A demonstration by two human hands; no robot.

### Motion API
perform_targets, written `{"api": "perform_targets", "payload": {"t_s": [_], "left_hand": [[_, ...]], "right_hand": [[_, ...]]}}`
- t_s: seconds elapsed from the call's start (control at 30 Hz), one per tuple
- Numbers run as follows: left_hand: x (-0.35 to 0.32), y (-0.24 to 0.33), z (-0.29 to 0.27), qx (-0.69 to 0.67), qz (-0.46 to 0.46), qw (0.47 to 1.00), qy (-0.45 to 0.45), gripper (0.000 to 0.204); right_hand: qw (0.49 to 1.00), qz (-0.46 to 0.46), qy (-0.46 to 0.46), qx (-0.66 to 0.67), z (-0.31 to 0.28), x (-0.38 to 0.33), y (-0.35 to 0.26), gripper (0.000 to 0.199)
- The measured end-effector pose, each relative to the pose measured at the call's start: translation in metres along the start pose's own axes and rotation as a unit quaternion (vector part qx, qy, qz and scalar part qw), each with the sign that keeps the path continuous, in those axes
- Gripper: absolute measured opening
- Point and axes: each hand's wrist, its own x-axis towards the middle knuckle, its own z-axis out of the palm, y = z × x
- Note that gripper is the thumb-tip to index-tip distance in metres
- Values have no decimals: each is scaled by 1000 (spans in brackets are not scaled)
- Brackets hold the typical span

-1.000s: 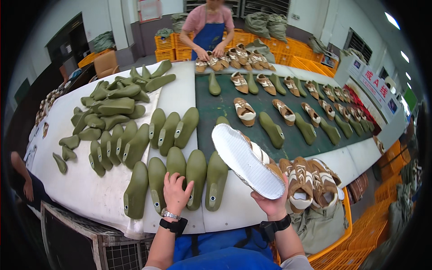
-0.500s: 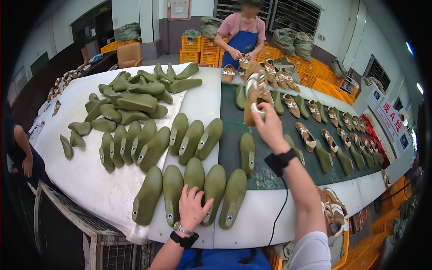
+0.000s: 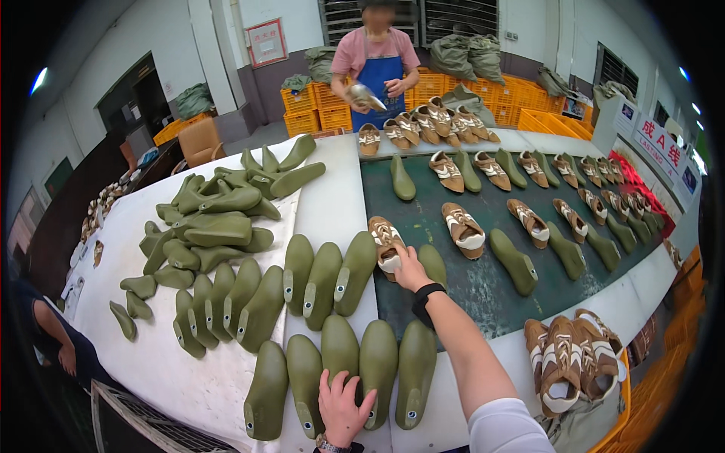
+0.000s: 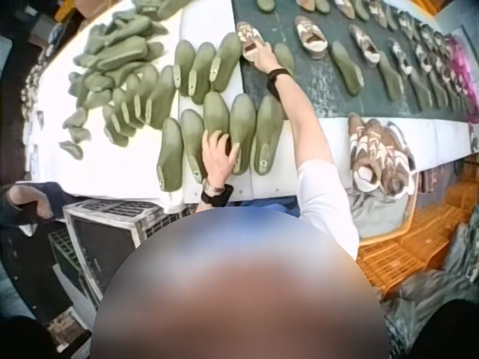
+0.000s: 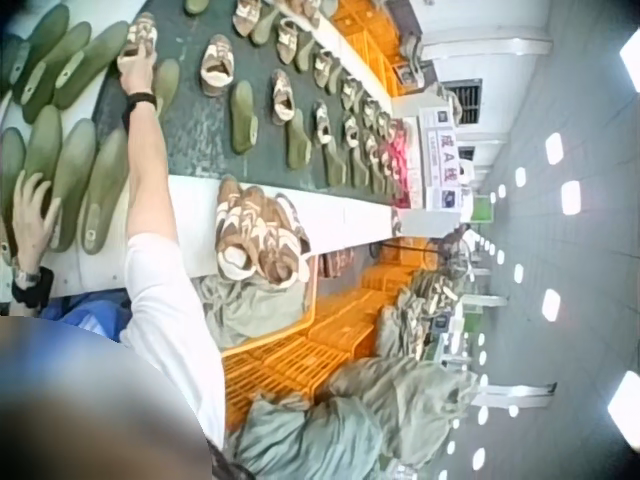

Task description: The person inserts green shoe lasts into brown and white slip-on shoes on a factory table, then places the assembled units into a yellow basket. The person repeatedly picks up lasts and shoes, aligns them, and deposits the finished pairs while other workers handle similar items nearby.

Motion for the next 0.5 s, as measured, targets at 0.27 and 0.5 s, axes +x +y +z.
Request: {"api": "perform_targets", "payload": {"t_s": [0.27, 0.5], "left_hand": [[-3, -1, 5, 8, 16, 999, 30, 38], [-5, -3, 9, 4, 14, 999, 44, 36]], "right_hand": [[986, -61, -129, -84, -100, -101, -17, 39], [977, -18, -168, -129, -122, -242, 10, 44]]}}
